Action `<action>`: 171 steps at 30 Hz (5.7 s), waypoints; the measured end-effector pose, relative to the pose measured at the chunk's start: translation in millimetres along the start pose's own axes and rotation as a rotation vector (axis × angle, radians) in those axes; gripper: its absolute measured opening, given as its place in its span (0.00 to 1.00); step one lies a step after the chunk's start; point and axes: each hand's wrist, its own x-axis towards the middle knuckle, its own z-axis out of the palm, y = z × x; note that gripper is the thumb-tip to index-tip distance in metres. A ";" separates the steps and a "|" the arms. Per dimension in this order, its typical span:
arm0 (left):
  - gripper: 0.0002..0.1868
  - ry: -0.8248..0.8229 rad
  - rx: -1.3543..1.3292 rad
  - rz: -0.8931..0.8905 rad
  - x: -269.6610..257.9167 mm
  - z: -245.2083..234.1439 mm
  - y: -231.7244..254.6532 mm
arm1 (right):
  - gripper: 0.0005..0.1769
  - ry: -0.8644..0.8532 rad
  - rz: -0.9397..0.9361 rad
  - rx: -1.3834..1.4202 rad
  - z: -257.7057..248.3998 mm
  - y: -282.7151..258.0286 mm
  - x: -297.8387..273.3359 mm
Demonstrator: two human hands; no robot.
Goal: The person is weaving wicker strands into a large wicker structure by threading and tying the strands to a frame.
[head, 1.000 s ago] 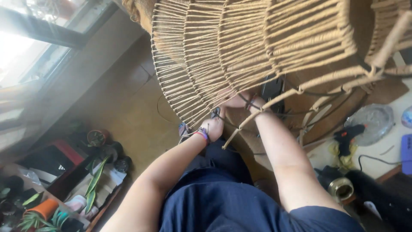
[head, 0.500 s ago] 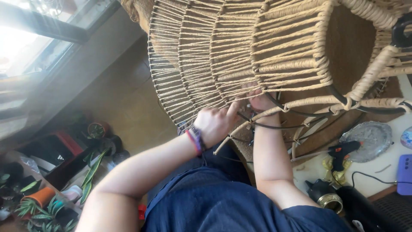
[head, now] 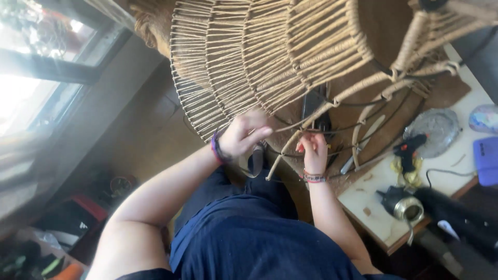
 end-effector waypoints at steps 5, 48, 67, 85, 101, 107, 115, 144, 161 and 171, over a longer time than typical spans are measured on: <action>0.18 -0.154 0.085 -0.236 -114.1 3.6 19.5 | 0.15 0.044 0.464 0.454 36.5 -21.7 -45.8; 0.11 -0.070 0.053 -0.271 -164.4 -24.8 1.6 | 0.21 0.101 -0.113 0.635 125.0 -109.1 -127.0; 0.15 -0.516 0.390 -0.642 -156.3 -19.4 -34.1 | 0.17 -0.005 -0.077 0.044 128.1 -123.8 -166.1; 0.26 -0.503 -0.504 -1.110 -134.5 -37.1 -1.5 | 0.17 -0.672 0.392 -0.886 139.7 -69.3 -197.5; 0.26 -0.806 0.494 -0.686 -124.1 -36.6 1.4 | 0.28 -0.095 0.057 0.672 111.1 -58.1 -147.6; 0.23 -0.480 -0.495 -1.108 -140.3 -32.5 0.8 | 0.14 -0.777 0.310 -0.920 120.8 -59.2 -196.9; 0.20 -0.742 0.497 -0.673 -137.8 -33.9 -9.0 | 0.18 -0.229 -0.041 0.475 102.4 -74.4 -171.5; 0.30 -0.253 0.117 -0.609 -126.7 -48.3 49.6 | 0.20 0.070 -0.101 0.187 112.8 -59.8 -115.2; 0.34 -1.002 0.960 -0.615 -64.2 110.5 -99.2 | 0.20 0.128 -0.494 -0.856 -16.7 -90.6 -5.5; 0.08 0.019 1.104 -0.307 -79.7 201.4 -206.8 | 0.19 -0.791 -0.179 -0.912 30.4 -27.1 181.8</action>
